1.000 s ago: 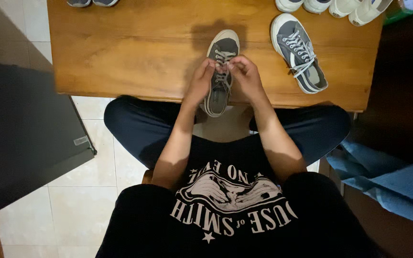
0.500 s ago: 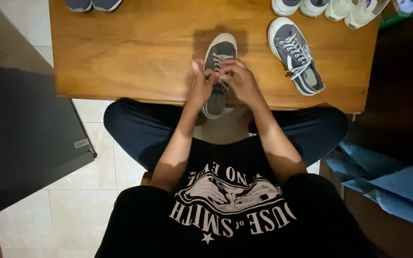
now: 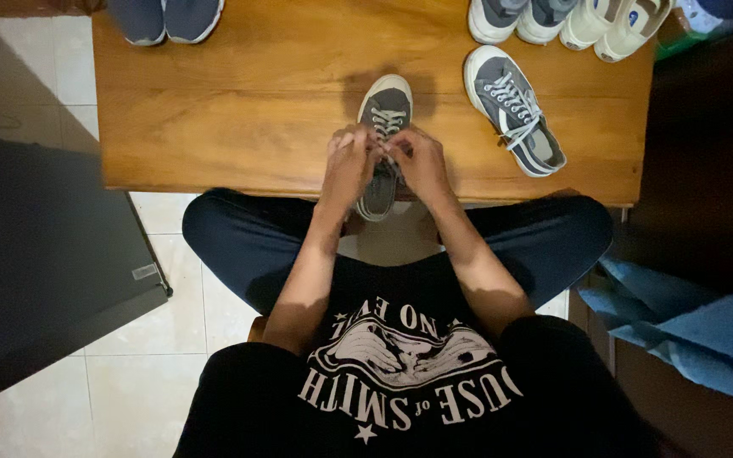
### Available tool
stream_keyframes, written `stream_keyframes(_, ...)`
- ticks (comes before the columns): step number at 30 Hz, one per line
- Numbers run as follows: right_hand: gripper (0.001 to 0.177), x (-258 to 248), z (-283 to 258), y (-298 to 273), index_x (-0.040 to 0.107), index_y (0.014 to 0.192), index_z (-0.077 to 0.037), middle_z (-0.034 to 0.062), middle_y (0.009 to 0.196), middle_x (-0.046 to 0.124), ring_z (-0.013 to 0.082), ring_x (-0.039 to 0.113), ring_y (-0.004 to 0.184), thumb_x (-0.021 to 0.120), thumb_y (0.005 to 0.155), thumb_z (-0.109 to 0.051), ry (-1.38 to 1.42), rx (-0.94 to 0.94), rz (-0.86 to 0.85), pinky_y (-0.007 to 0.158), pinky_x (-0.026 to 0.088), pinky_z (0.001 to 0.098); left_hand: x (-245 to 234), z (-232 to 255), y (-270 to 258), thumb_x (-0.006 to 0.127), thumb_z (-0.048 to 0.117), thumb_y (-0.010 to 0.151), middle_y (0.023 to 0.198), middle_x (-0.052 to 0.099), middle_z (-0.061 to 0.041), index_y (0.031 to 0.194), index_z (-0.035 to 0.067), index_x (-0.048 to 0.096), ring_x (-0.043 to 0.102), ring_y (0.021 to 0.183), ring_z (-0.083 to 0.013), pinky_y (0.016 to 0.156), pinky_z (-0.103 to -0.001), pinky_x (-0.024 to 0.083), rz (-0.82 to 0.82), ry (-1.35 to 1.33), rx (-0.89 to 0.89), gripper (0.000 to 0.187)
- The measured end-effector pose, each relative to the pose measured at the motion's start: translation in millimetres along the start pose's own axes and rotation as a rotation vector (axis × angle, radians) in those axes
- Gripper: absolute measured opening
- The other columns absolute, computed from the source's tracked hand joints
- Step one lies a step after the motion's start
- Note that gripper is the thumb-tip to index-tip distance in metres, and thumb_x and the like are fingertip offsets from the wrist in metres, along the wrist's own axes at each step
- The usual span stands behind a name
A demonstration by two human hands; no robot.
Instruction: The person sits at a wooden table and re-laces a pair of grey canvas shoes, threading the laces through the eyelets and tying them. They then move to a pair of blue sneakers, re-lace them, and tie the laces. Finally, they arrange several pairs of shoes on the table.
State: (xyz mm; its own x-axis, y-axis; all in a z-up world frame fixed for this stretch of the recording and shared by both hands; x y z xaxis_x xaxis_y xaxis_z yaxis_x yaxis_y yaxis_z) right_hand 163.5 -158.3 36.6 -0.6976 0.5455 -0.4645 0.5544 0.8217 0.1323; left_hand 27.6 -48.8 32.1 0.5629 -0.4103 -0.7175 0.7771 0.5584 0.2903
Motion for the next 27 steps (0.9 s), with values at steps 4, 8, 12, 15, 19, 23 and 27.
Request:
stream_keyframes(4,0.013,0,27,-6,0.073,0.099,-0.001,0.0192,0.093,0.071,0.0315,0.068,0.086,0.072,0.096,-0.014,-0.133,-0.059,-0.148,0.077,0.053,0.0406,5,-8,-5,0.071,0.023,0.096,0.094,0.07,-0.013,0.11,0.006,0.061,0.06,0.1,-0.0367,0.095,-0.05,0.04,-0.084,0.123,-0.004,0.025)
stream_keyframes(8,0.023,12,63,0,0.07,0.105,0.0,0.015,0.094,0.071,0.0239,0.065,0.088,0.063,0.104,-0.022,0.097,-0.035,-0.334,0.08,0.053,0.0373,6,-9,-11,0.069,0.014,0.095,0.101,0.07,-0.013,0.113,0.005,0.062,0.06,0.102,-0.0382,0.093,-0.049,0.042,-0.001,0.007,0.047,0.022)
stream_keyframes(12,0.032,26,86,2,0.07,0.111,0.0,0.0048,0.097,0.072,0.0128,0.063,0.09,0.055,0.108,-0.028,0.385,0.208,-0.42,0.084,0.052,0.0306,-4,3,-8,0.064,0.006,0.098,0.114,0.067,-0.016,0.116,0.004,0.058,0.06,0.109,-0.0382,0.096,-0.046,0.044,0.042,-0.148,0.074,0.02)
stream_keyframes(15,0.035,31,89,0,0.068,0.116,0.001,-0.0011,0.102,0.071,0.0101,0.06,0.094,0.051,0.109,-0.029,0.589,0.26,-0.353,0.088,0.05,0.0281,-15,14,-9,0.067,0.004,0.087,0.111,0.063,-0.019,0.112,0.003,0.058,0.057,0.107,-0.0403,0.093,-0.047,0.044,-0.015,-0.187,0.054,0.026)
stream_keyframes(19,0.033,26,80,-1,0.068,0.11,0.003,0.0022,0.092,0.066,0.0113,0.058,0.089,0.053,0.111,-0.027,0.419,0.181,-0.312,0.083,0.05,0.0305,-18,21,-4,0.075,0.013,0.091,0.102,0.064,-0.014,0.105,0.004,0.061,0.058,0.103,-0.0387,0.091,-0.048,0.044,-0.005,-0.147,0.068,0.022)
stream_keyframes(23,0.026,11,70,-3,0.069,0.108,0.004,0.015,0.095,0.067,0.0246,0.063,0.09,0.059,0.106,-0.021,0.168,0.098,-0.224,0.082,0.05,0.0358,-16,11,-8,0.07,0.009,0.094,0.109,0.061,-0.016,0.105,0.006,0.061,0.056,0.109,-0.04,0.094,-0.047,0.045,0.091,-0.088,0.106,0.014)
stream_keyframes(27,0.015,-8,69,-7,0.069,0.1,0.001,0.0257,0.108,0.066,0.044,0.062,0.105,0.054,0.098,-0.002,-0.247,-0.284,-0.023,0.094,0.049,0.0479,-26,-16,-13,0.067,0.014,0.095,0.104,0.062,-0.013,0.096,0.01,0.063,0.057,0.104,-0.0373,0.089,-0.046,0.046,0.116,0.03,-0.121,0.006)
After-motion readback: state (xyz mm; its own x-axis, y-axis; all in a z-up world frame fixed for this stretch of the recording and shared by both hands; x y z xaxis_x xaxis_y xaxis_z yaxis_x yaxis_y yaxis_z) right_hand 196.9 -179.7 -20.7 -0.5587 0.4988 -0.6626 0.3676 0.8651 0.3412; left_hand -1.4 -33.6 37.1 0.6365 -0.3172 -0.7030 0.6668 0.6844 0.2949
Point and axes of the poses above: each hand's wrist, its own y-axis towards the middle knuckle, its own x-axis out of the palm, z = x × y, the point moved 1 cm from there along y, towards the middle knuckle
